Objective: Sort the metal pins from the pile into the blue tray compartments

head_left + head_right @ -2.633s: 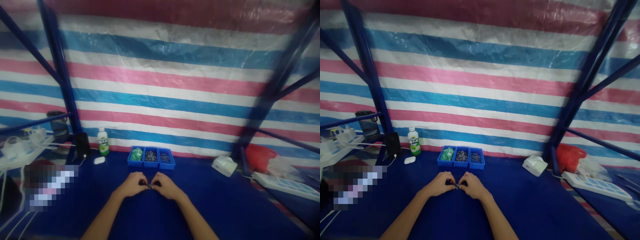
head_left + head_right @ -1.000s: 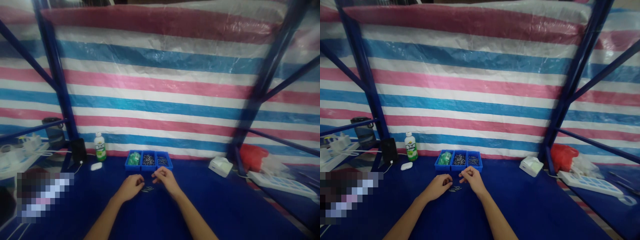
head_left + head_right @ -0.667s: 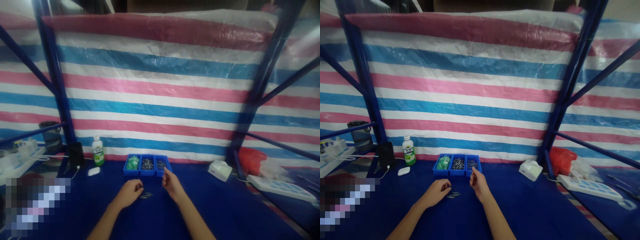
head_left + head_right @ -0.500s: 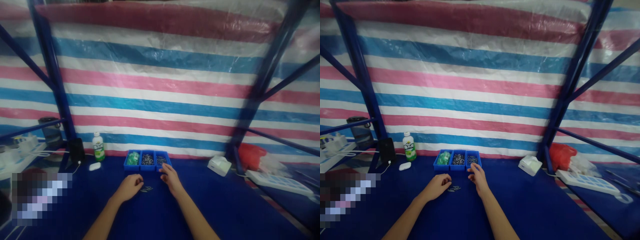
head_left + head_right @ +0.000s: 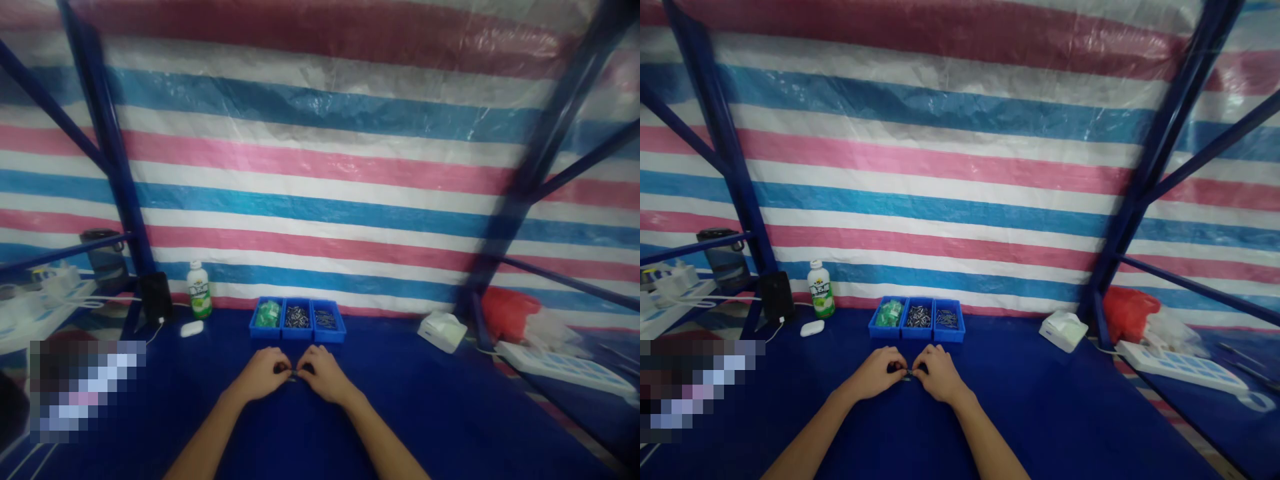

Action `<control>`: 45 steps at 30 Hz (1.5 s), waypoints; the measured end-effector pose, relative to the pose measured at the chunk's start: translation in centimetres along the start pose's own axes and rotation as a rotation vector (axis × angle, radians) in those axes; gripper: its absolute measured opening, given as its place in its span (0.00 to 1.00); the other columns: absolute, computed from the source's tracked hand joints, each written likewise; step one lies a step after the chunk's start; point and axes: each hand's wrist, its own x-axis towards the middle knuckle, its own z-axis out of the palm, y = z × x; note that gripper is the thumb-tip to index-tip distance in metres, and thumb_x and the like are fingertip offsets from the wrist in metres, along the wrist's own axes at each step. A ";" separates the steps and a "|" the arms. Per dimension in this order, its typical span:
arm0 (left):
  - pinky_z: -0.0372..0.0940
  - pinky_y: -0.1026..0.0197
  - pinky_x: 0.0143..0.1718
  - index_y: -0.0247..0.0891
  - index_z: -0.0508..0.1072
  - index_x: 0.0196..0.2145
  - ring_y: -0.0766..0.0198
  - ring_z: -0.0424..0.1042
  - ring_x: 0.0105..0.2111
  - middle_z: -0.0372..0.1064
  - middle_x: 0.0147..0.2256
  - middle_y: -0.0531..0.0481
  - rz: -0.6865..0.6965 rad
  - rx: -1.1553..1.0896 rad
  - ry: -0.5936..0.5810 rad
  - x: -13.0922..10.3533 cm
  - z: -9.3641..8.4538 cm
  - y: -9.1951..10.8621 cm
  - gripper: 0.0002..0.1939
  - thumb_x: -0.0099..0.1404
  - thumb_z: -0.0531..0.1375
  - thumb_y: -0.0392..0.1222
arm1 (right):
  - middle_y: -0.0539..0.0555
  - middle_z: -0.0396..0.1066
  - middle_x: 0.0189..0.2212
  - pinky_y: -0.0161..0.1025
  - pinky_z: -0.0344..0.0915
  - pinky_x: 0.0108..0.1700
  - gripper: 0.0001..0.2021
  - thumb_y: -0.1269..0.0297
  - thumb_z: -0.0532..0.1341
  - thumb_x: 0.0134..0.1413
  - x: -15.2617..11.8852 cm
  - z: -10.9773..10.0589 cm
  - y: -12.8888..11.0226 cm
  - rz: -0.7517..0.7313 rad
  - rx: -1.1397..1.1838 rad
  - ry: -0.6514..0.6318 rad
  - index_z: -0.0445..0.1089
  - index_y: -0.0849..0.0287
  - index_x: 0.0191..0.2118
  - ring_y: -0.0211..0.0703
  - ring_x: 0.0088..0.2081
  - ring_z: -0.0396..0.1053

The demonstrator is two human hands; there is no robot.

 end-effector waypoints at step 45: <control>0.60 0.61 0.39 0.41 0.77 0.31 0.60 0.69 0.36 0.73 0.34 0.51 -0.066 0.037 -0.001 -0.3 -0.6 0.1 0.06 0.58 0.59 0.41 | 0.54 0.73 0.36 0.41 0.61 0.47 0.08 0.61 0.62 0.54 0.1 -1.3 0.8 0.001 0.222 0.083 0.76 0.56 0.37 0.46 0.41 0.68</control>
